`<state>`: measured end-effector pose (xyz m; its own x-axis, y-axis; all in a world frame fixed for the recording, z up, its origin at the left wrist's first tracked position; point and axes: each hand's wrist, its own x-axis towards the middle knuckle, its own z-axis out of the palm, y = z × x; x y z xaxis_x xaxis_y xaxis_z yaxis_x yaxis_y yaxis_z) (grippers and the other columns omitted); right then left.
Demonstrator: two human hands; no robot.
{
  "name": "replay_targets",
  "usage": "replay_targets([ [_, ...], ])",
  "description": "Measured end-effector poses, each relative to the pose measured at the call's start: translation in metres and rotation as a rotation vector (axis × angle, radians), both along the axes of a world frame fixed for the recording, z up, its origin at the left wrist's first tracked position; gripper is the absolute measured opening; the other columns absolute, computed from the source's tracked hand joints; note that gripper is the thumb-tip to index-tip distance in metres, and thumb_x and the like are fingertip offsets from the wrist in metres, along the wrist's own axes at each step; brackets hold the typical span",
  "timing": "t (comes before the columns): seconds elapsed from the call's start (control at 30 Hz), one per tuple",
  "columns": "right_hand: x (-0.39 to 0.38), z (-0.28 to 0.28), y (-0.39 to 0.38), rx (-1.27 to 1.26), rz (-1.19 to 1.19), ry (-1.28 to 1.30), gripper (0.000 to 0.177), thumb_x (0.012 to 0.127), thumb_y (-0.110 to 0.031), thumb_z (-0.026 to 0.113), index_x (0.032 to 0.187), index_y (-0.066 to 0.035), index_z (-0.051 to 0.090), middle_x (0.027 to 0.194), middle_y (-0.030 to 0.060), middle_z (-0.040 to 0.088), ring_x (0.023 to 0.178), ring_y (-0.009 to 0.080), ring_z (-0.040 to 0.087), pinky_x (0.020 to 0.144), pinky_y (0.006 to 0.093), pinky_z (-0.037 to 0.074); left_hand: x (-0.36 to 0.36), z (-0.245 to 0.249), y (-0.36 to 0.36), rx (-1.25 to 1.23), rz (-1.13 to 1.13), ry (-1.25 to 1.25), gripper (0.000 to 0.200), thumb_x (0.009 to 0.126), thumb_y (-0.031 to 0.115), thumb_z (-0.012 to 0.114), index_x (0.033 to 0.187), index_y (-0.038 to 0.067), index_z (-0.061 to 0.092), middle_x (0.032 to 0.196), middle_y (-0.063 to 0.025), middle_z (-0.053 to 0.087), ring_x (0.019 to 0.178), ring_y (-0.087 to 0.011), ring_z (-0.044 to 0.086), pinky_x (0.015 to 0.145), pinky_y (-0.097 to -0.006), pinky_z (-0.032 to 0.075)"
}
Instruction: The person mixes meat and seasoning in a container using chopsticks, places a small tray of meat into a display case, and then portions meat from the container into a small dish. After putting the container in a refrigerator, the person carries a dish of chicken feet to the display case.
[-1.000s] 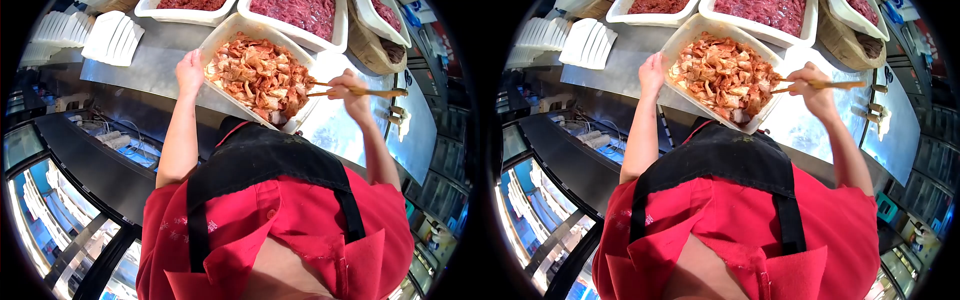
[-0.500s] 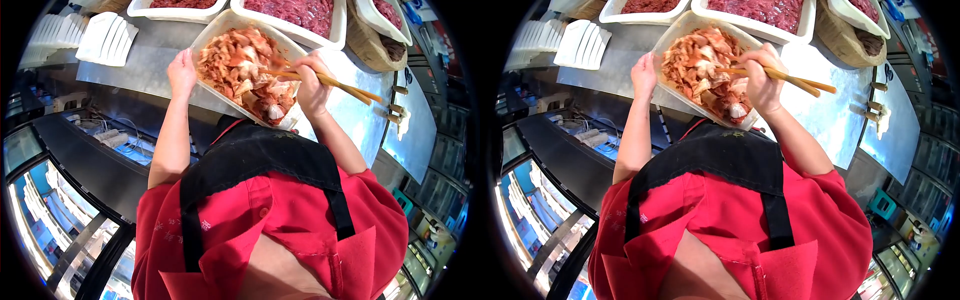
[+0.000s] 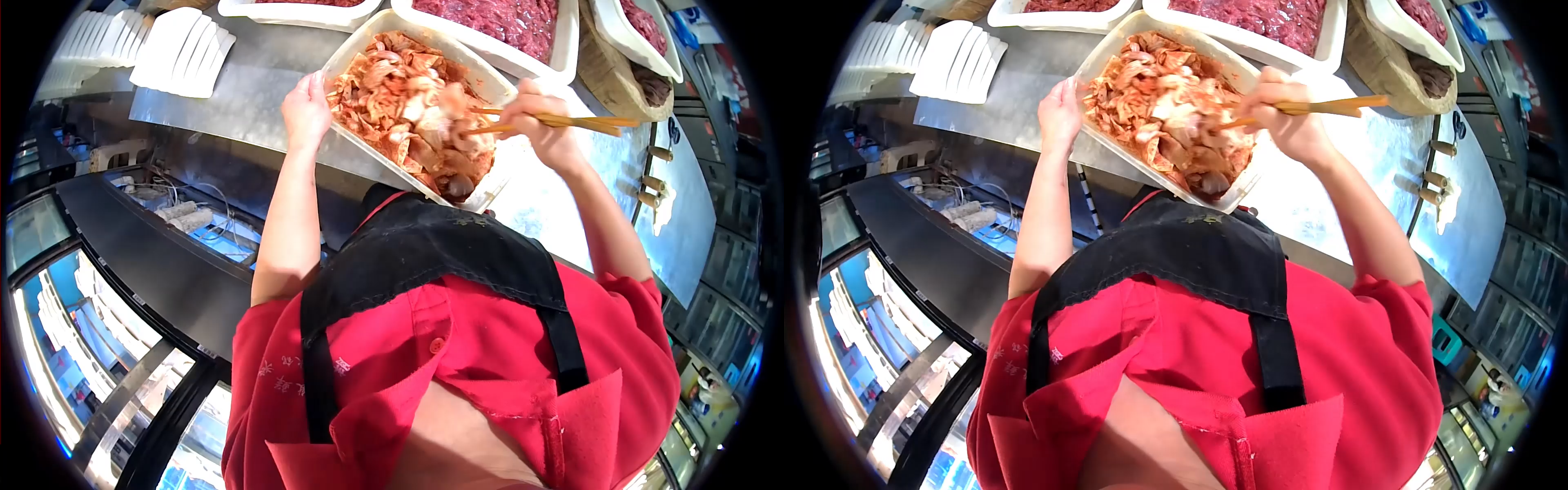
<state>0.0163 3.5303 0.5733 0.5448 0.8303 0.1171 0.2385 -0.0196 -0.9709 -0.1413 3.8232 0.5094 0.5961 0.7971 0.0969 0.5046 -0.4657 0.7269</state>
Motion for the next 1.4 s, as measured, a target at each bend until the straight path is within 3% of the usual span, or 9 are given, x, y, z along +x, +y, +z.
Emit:
replay_targets([
  [0.27, 0.009, 0.029, -0.027, -0.303, -0.15, 0.088, 0.015, 0.072, 0.003, 0.045, 0.073, 0.006, 0.06, 0.074, 0.0057, 0.047, 0.067, 0.0176, 0.06, 0.055, 0.0248, 0.054, 0.0, -0.005, 0.005, -0.018, 0.017, -0.03, 0.031, 0.091, 0.029, 0.047, 0.101, 0.005, 0.063, 0.085, -0.0186, 0.064, 0.081, -0.0307, 0.063, 0.073, -0.0354, 0.047],
  [0.43, -0.024, -0.008, -0.013, 0.079, -0.325, 0.244, 0.015, 0.076, 0.002, 0.043, 0.071, 0.007, 0.057, 0.075, 0.0081, 0.047, 0.064, 0.0208, 0.063, 0.051, 0.0268, 0.055, -0.001, -0.005, 0.004, -0.024, 0.019, -0.059, 0.031, 0.091, 0.029, 0.047, 0.101, 0.004, 0.062, 0.085, -0.0189, 0.064, 0.081, -0.0303, 0.063, 0.073, -0.0354, 0.047],
  [0.57, -0.038, -0.004, 0.013, 0.239, -0.327, -0.304, 0.012, 0.071, 0.003, 0.046, 0.069, 0.004, 0.058, 0.066, 0.0111, 0.052, 0.055, 0.0198, 0.056, 0.048, 0.0287, 0.046, 0.0, -0.007, 0.001, -0.057, 0.026, -0.049, 0.032, 0.091, 0.029, 0.047, 0.101, 0.002, 0.062, 0.084, -0.0194, 0.064, 0.081, -0.0298, 0.063, 0.073, -0.0348, 0.046],
  [0.77, -0.026, 0.012, 0.055, 0.465, -0.248, -0.297, 0.01, 0.068, 0.001, 0.05, 0.068, 0.001, 0.059, 0.059, 0.009, 0.051, 0.052, 0.0187, 0.049, 0.047, 0.0294, 0.041, 0.0, 0.0, -0.004, -0.116, -0.023, -0.041, 0.031, 0.091, 0.028, 0.046, 0.102, 0.002, 0.062, 0.087, -0.0192, 0.064, 0.082, -0.0283, 0.063, 0.074, -0.0338, 0.046],
  [0.9, -0.022, -0.003, 0.092, 0.297, -0.169, -0.27, 0.016, 0.076, -0.005, 0.047, 0.073, 0.0, 0.062, 0.068, 0.0121, 0.054, 0.055, 0.0203, 0.052, 0.054, 0.0297, 0.045, -0.004, -0.002, -0.007, -0.113, -0.038, -0.081, 0.031, 0.091, 0.027, 0.046, 0.102, 0.002, 0.061, 0.088, -0.0187, 0.064, 0.083, -0.0278, 0.063, 0.075, -0.0333, 0.046],
  [0.93, -0.03, -0.008, 0.096, 0.241, -0.126, 0.05, 0.016, 0.076, -0.005, 0.047, 0.075, 0.0, 0.062, 0.07, 0.0129, 0.057, 0.059, 0.0207, 0.053, 0.056, 0.0313, 0.045, -0.004, 0.002, -0.006, -0.121, -0.034, -0.065, 0.031, 0.091, 0.027, 0.046, 0.102, 0.002, 0.061, 0.088, -0.0185, 0.064, 0.083, -0.0275, 0.062, 0.075, -0.0332, 0.046],
  [0.97, -0.018, -0.039, 0.094, 0.275, -0.002, -0.396, 0.015, 0.077, -0.004, 0.048, 0.076, 0.0, 0.062, 0.071, 0.0124, 0.06, 0.065, 0.0214, 0.055, 0.059, 0.0324, 0.045, -0.004, 0.005, -0.004, -0.128, -0.03, -0.049, 0.031, 0.091, 0.027, 0.046, 0.102, 0.002, 0.062, 0.088, -0.0182, 0.064, 0.083, -0.0271, 0.062, 0.075, -0.033, 0.045],
  [1.1, -0.027, -0.022, 0.018, 0.155, 0.071, -0.343, 0.016, 0.078, -0.003, 0.05, 0.076, 0.001, 0.065, 0.069, 0.0109, 0.062, 0.067, 0.022, 0.055, 0.062, 0.0312, 0.045, -0.005, 0.012, -0.002, -0.106, -0.042, -0.01, 0.031, 0.091, 0.027, 0.046, 0.102, 0.003, 0.062, 0.087, -0.0179, 0.064, 0.082, -0.0269, 0.063, 0.074, -0.0331, 0.046],
  [1.4, -0.008, 0.053, -0.056, -0.084, -0.314, 0.066, 0.014, 0.075, 0.004, 0.046, 0.075, 0.009, 0.059, 0.076, 0.0097, 0.049, 0.066, 0.0196, 0.062, 0.06, 0.0277, 0.057, -0.005, -0.013, 0.013, -0.141, -0.04, -0.074, 0.031, 0.091, 0.029, 0.048, 0.101, 0.004, 0.062, 0.084, -0.018, 0.064, 0.08, -0.0287, 0.063, 0.072, -0.0338, 0.046],
])
